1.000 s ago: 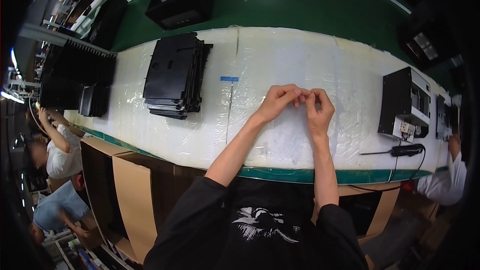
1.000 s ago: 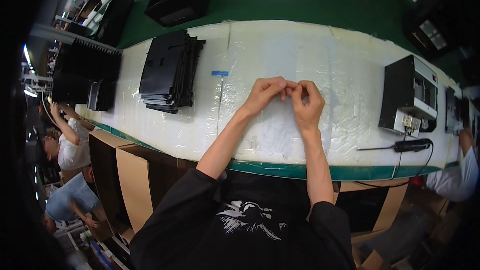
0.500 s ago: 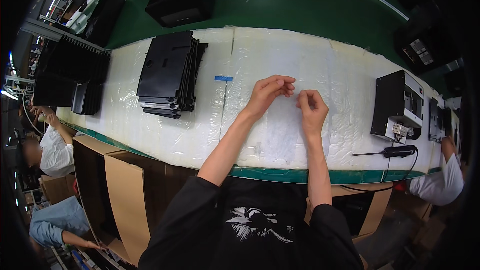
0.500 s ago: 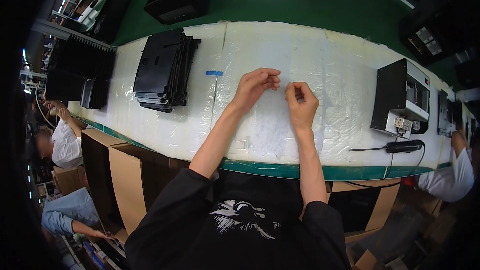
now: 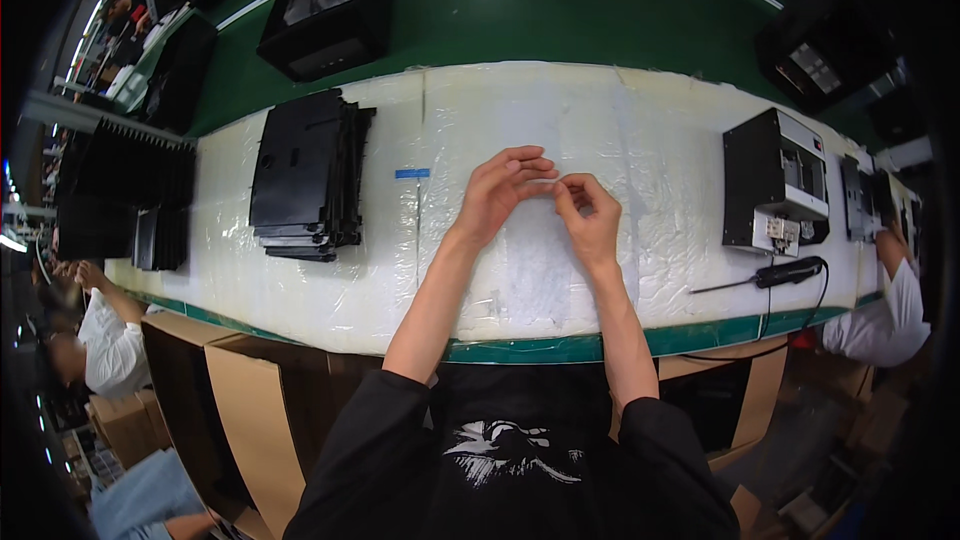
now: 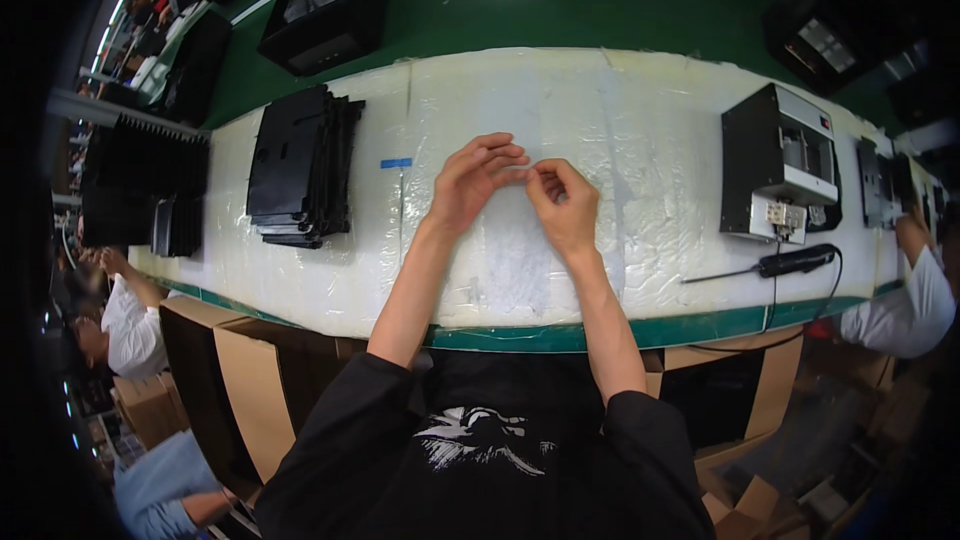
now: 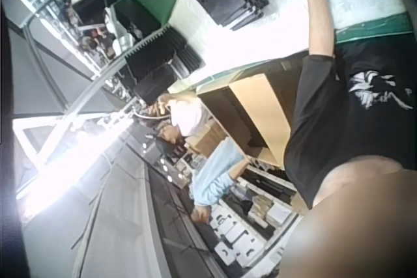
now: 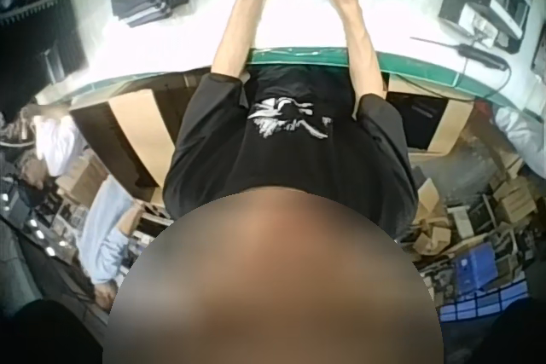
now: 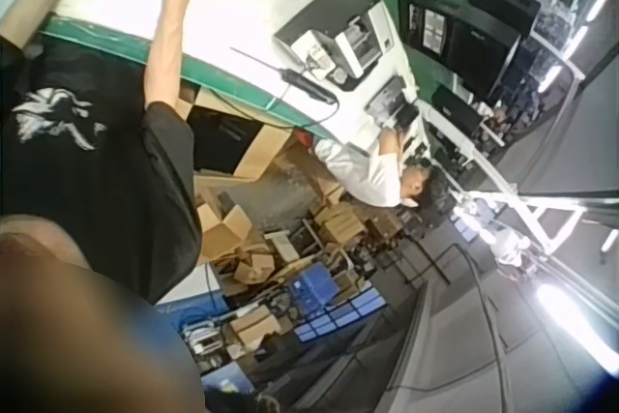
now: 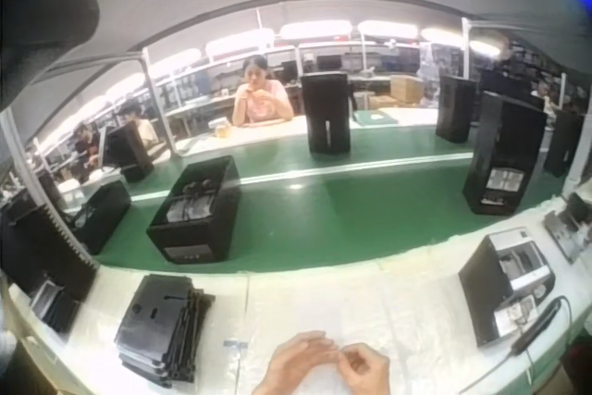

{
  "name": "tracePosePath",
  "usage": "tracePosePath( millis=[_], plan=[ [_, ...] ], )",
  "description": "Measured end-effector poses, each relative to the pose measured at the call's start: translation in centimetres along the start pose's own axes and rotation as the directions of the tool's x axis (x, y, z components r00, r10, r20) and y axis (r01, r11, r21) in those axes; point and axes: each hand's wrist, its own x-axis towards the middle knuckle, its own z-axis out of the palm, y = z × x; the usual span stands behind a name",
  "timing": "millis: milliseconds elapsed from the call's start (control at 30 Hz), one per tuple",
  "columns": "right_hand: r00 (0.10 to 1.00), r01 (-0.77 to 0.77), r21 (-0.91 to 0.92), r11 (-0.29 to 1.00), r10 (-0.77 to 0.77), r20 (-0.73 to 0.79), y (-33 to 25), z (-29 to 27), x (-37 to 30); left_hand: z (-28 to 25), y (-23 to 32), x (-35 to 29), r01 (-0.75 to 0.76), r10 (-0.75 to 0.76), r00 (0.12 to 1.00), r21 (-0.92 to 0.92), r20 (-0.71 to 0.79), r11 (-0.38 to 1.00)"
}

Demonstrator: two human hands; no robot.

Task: Assembling electronic device housings using an electric screwdriver and sorting plastic components on a factory production line.

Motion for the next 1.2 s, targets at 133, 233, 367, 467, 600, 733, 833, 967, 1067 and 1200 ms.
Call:
tracePosePath(
  millis=[133, 233, 367, 467, 600, 733, 833, 967, 1067, 1200],
  plan=[
    [0.996, 0.085, -0.035, 0.996, -0.085, -0.001, 0.6, -1.1, 0.1, 0.4, -0.9, 0.8, 0.006, -0.006, 1.0, -0.004, -0.014, 1.0],
    [0.995, 0.1, -0.093, 0.991, -0.102, -0.012, 1.2, -0.6, 0.3, -0.9, -1.0, 0.4, -0.006, 0.006, 1.0, 0.0, -0.021, 1.0],
    [0.987, 0.145, -0.077, 0.986, -0.149, -0.053, 0.7, -0.2, 0.4, -2.8, -0.5, 0.1, -0.009, 0.008, 1.0, -0.038, -0.016, 0.999],
    [0.983, 0.151, -0.094, 0.984, -0.159, -0.091, 0.6, -1.2, -0.3, -1.8, -1.2, 0.1, 0.022, -0.022, 1.0, -0.021, 0.009, 1.0],
    [0.983, 0.171, -0.113, 0.979, -0.177, -0.051, 0.5, -1.8, -1.0, -1.1, -1.4, -0.6, 0.003, -0.003, 1.0, -0.012, 0.025, 1.0],
    [0.981, 0.184, -0.135, 0.974, -0.191, -0.043, 0.7, -2.1, -0.7, -1.2, -1.5, -0.3, 0.013, -0.009, 0.998, -0.059, 0.058, 0.998],
    [0.984, 0.171, -0.161, 0.972, -0.178, -0.032, 0.9, -1.5, 0.4, -1.6, -1.1, 0.1, 0.036, -0.019, 0.995, -0.176, 0.101, 0.984],
    [0.995, 0.088, -0.159, 0.983, -0.079, 0.06, 1.0, -0.2, 1.5, -1.9, -0.6, 0.5, 0.04, -0.038, 0.999, -0.183, 0.014, 0.982],
    [0.993, 0.121, -0.225, 0.967, -0.117, 0.031, 1.1, -0.3, 1.4, -0.2, -0.5, 0.6, 0.07, -0.072, 0.996, -0.025, -0.057, 0.997],
    [0.981, 0.189, -0.359, 0.914, -0.194, 0.024, 0.8, -0.9, 0.9, -0.3, -2.0, 0.9, 0.066, -0.067, 0.996, 0.02, 0.065, 0.998]
  ],
)
